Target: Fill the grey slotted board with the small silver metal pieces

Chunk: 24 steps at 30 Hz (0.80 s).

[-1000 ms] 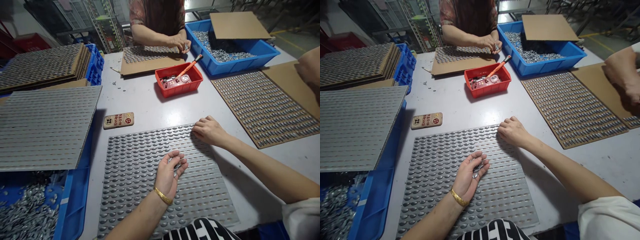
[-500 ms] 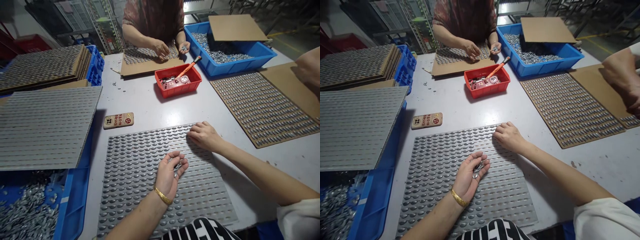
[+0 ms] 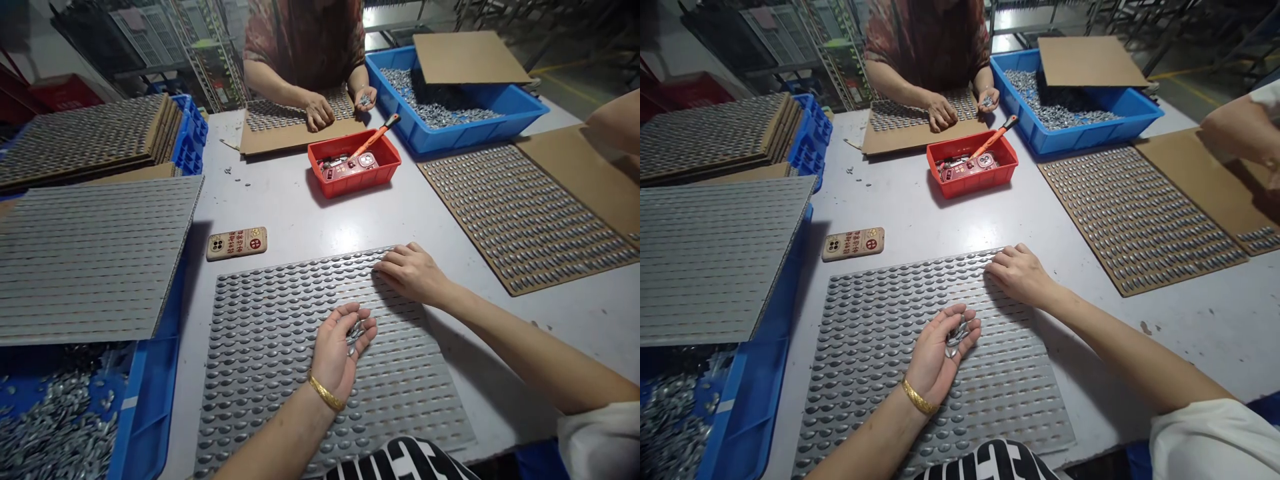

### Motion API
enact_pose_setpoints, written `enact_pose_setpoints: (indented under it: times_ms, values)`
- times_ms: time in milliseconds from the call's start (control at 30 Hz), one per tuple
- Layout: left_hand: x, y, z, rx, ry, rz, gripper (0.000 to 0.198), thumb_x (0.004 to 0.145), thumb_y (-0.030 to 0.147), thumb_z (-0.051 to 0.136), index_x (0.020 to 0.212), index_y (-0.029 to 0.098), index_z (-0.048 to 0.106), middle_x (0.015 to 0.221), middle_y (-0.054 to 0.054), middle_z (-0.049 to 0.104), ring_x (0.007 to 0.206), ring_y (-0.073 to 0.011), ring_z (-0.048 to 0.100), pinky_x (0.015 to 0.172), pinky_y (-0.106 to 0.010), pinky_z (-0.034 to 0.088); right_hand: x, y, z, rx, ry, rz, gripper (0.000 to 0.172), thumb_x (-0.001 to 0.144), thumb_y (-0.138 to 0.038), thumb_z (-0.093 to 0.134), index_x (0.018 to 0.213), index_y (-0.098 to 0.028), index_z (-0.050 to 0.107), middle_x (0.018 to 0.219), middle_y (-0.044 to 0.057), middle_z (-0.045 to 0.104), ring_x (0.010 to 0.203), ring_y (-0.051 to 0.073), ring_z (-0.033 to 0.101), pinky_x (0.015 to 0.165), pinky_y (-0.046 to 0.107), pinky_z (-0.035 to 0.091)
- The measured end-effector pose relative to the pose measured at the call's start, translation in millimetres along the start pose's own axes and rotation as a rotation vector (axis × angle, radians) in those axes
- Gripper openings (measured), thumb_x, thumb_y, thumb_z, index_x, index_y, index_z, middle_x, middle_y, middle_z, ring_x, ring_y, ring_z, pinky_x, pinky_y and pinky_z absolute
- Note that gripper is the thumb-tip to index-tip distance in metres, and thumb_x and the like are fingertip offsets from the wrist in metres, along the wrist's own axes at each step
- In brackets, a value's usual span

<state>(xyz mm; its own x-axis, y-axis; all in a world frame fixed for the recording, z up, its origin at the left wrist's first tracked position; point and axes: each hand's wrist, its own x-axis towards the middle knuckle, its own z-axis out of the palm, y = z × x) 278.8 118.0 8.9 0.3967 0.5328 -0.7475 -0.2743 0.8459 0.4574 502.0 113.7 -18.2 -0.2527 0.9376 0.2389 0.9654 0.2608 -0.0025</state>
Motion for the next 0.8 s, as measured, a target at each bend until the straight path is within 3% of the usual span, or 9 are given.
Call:
enact_pose_setpoints:
  times_ms: [133,233,367,500,600,800]
  values:
    - [1.8,-3.0,5.6,-0.012,-0.043,-0.021,0.021,0.081,0.021,0.062,0.099,0.013,0.063,0.1,-0.013,0.068,0.086,-0.0188,0.067,0.087,-0.037,0.054,-12.6,-17.1,-13.6,0.259,0.043,0.055,0.022,0.092,-0.027,0.051,0.106,-0.018,0.065,0.094,0.008,0.067,0.084,0.02,0.052,0.072,0.034,0.035]
    - [3.4,-7.3,12.0,-0.003,-0.057,-0.014,0.021,0.081,0.025,0.063,0.099,0.015,0.067,0.111,-0.011,0.065,0.099,-0.0199,0.062,0.086,-0.036,0.054,-23.3,-40.3,-19.2,0.527,-0.018,0.004,0.026,0.091,-0.028,0.053,0.114,-0.021,0.062,0.101,0.008,0.064,0.089,0.019,0.053,0.077,0.035,0.04]
    - [4.6,-12.5,17.4,0.017,0.001,-0.002,0.016,0.078,0.023,0.065,0.093,0.019,0.069,0.118,-0.006,0.061,0.109,-0.0205,0.056,0.081,-0.034,0.056,-34.9,-57.9,-17.5,0.619,0.007,0.02,0.021,0.091,-0.024,0.052,0.107,-0.024,0.065,0.099,0.008,0.063,0.088,0.02,0.053,0.077,0.037,0.043]
    - [5.2,-15.4,17.8,0.024,-0.075,0.016,0.014,0.076,0.018,0.067,0.09,0.016,0.067,0.099,-0.006,0.065,0.09,-0.0158,0.062,0.083,-0.034,0.055,-40.1,-55.0,-19.0,0.758,0.11,0.149,0.019,0.091,-0.023,0.052,0.103,-0.024,0.066,0.089,0.007,0.064,0.083,0.02,0.056,0.073,0.037,0.047]
    - [6.9,-17.0,17.9,0.105,-0.119,-0.017,0.017,0.072,0.015,0.07,0.087,0.013,0.063,0.082,-0.007,0.066,0.073,-0.0125,0.063,0.076,-0.028,0.055,-41.3,-53.2,-24.8,0.944,0.118,0.29,0.014,0.091,-0.024,0.052,0.097,-0.023,0.065,0.084,0.005,0.064,0.079,0.018,0.059,0.069,0.033,0.049]
    - [11.8,-15.2,25.9,0.162,-0.109,-0.007,0.014,0.076,0.014,0.064,0.089,0.013,0.059,0.075,-0.005,0.064,0.061,-0.0102,0.06,0.061,-0.023,0.054,-45.5,-46.1,-23.3,0.976,0.093,0.304,0.013,0.091,-0.023,0.051,0.093,-0.022,0.064,0.085,0.005,0.065,0.078,0.016,0.06,0.069,0.03,0.049]
